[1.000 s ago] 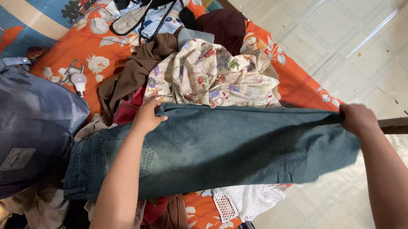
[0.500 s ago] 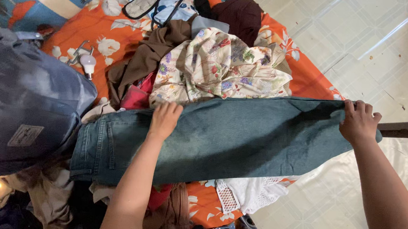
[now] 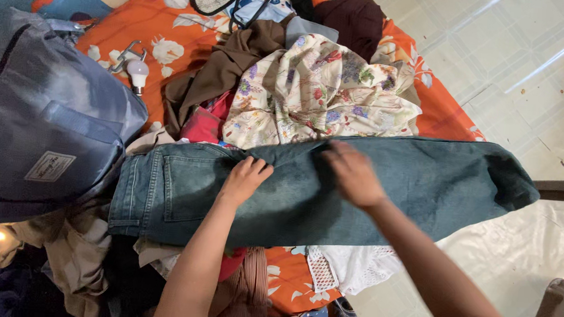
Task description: The person picks up a pair of jeans from a pile of laundry on a bed, smooths them out, and folds them into a rectangular shape by hand before starting to pick up another garment.
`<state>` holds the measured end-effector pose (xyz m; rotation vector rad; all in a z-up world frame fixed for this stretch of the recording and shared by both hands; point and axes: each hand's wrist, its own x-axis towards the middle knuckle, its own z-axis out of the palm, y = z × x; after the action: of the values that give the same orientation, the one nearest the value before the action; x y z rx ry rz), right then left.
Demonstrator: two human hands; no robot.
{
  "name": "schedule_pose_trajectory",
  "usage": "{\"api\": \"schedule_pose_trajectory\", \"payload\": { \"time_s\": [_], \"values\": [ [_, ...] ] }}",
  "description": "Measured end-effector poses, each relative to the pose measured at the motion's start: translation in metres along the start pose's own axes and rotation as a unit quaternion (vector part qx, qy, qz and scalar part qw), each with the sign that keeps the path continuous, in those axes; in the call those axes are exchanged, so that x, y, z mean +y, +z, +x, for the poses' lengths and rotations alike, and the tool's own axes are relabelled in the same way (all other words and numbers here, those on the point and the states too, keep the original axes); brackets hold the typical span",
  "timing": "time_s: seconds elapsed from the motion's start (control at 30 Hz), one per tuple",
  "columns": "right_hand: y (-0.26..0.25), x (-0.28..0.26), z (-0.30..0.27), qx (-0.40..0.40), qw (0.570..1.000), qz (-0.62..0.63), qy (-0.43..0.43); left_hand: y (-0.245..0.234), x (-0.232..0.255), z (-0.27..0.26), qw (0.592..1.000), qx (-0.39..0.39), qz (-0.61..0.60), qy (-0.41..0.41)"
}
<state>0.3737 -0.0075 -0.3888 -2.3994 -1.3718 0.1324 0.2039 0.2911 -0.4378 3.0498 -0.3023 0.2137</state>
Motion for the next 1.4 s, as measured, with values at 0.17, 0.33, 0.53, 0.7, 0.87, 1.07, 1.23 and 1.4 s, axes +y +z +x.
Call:
{"api": "schedule_pose_trajectory", "payload": {
  "time_s": [0.17, 0.33, 0.53, 0.7, 0.87, 1.07, 1.23, 1.4],
  "values": [
    [0.035, -0.094, 0.052, -0.130, 0.991, -0.003, -0.014, 0.007, -0.004, -0.014, 0.997, -0.015, -0.029, 0.073],
    [0.061, -0.114, 0.058, -0.233, 0.969, -0.054, 0.070, -0.004, 0.000, -0.020, 0.995, -0.028, -0.082, 0.046],
    [0.088, -0.119, 0.051, -0.205, 0.964, -0.149, 0.081, -0.061, -0.009, -0.014, 0.956, 0.008, -0.214, -0.199],
    [0.097, -0.124, 0.051, -0.237, 0.948, -0.182, 0.113, -0.087, -0.078, -0.086, 0.854, 0.090, 0.015, -0.513],
    [0.100, -0.126, 0.050, -0.248, 0.938, -0.215, 0.113, -0.094, -0.126, -0.174, 0.645, -0.158, -0.098, -0.742],
    [0.104, -0.126, 0.048, -0.248, 0.936, -0.219, 0.121, -0.092, -0.160, -0.227, 0.627, -0.228, -0.164, -0.727],
    [0.103, -0.126, 0.043, -0.226, 0.939, -0.237, 0.108, -0.132, -0.147, -0.216, 0.655, -0.131, -0.316, -0.674],
    [0.096, -0.135, 0.040, -0.239, 0.939, -0.221, 0.114, -0.198, -0.107, -0.170, 0.596, 0.057, -0.493, -0.631]
  ]
}}
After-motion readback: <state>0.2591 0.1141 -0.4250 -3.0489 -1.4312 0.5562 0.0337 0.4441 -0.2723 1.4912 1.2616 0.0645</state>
